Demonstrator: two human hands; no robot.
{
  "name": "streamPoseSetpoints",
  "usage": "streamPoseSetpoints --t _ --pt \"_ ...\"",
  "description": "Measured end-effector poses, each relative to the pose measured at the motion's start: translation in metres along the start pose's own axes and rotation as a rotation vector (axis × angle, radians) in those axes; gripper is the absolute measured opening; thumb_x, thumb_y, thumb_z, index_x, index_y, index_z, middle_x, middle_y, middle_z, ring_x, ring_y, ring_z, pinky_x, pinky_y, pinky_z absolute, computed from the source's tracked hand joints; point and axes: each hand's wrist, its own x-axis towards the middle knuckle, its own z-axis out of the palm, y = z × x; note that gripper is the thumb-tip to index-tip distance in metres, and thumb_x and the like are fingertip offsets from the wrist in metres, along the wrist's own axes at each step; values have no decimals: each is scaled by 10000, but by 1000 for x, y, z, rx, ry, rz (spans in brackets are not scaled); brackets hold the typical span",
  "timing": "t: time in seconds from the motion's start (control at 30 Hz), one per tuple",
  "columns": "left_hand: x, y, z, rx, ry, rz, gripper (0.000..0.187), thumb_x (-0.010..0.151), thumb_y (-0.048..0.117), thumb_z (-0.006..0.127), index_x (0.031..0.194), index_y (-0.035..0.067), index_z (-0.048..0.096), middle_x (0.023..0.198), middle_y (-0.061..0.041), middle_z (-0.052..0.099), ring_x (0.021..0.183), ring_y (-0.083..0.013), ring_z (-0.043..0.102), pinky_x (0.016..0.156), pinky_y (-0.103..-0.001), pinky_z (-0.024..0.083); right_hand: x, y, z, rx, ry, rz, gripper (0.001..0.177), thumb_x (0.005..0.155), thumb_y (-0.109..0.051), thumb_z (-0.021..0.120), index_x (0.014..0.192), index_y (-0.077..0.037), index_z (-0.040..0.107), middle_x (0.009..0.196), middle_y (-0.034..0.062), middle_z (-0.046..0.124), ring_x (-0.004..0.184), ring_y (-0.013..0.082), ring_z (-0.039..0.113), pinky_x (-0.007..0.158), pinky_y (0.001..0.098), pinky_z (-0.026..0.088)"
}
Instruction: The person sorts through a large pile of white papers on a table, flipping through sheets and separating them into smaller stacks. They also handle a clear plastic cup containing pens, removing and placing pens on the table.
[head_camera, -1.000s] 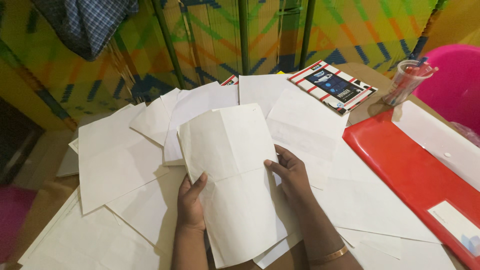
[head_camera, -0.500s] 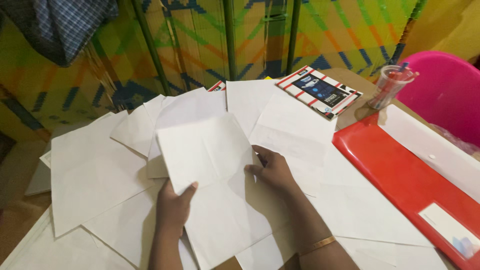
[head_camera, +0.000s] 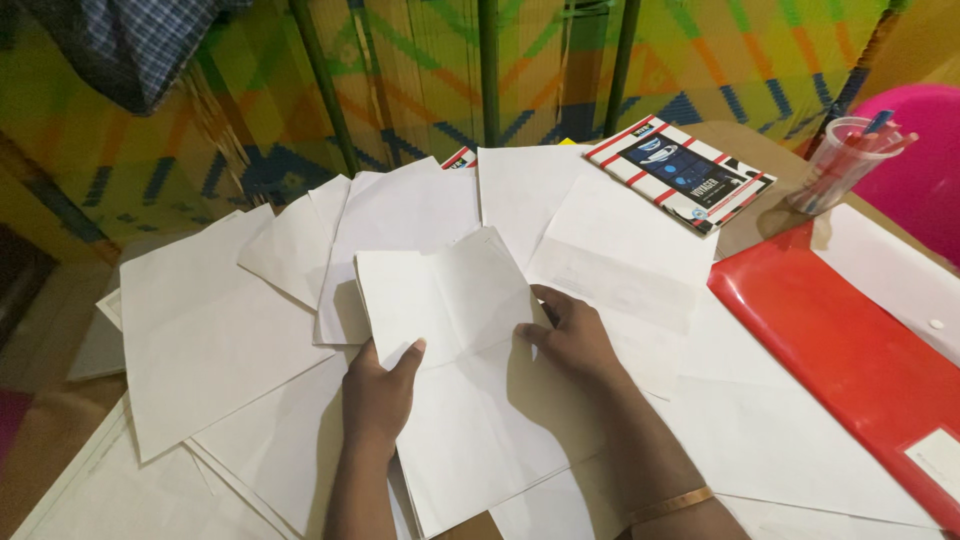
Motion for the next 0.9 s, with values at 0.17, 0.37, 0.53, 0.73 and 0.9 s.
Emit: streamPoseSetpoints --t 0.17,0.37,0.53,0.73,0.9 --pt "-2 1 0 17 13 26 460 847 352 717 1219 82 695 1162 -101 772 1064 -244 732 924 -384 547 2 4 0 21 7 8 518 826 -161 733 1329 -61 659 1119 151 783 1016 242 755 896 360 562" --pt "-1 -4 8 131 81 108 448 854 386 728 1180 79 712 1114 -136 775 1039 -307 741 891 -409 570 2 7 1 131 16 -2 490 857 -190 724 1314 -24 665 1094 158 790 1007 238 744 887 350 552" --pt "-1 -10 10 131 109 145 444 841 373 728 1167 73 705 1097 -146 773 1036 -333 737 891 -417 567 2 11 -1 131 -20 -35 481 870 -163 677 1328 -16 670 1051 153 788 945 225 730 854 347 552" --pt "1 -9 9 168 115 142 423 830 314 705 1181 78 696 1122 -151 763 1063 -347 716 916 -437 551 10 14 2 186 -30 9 486 881 -125 677 1356 -30 638 1059 117 767 916 199 708 821 341 546" --pt "4 -14 9 181 116 141 438 832 323 712 1195 80 689 1131 -162 755 1068 -359 709 918 -444 549 10 18 5 265 -23 58 465 892 -104 665 1349 -20 641 1051 129 757 890 205 699 781 352 555"
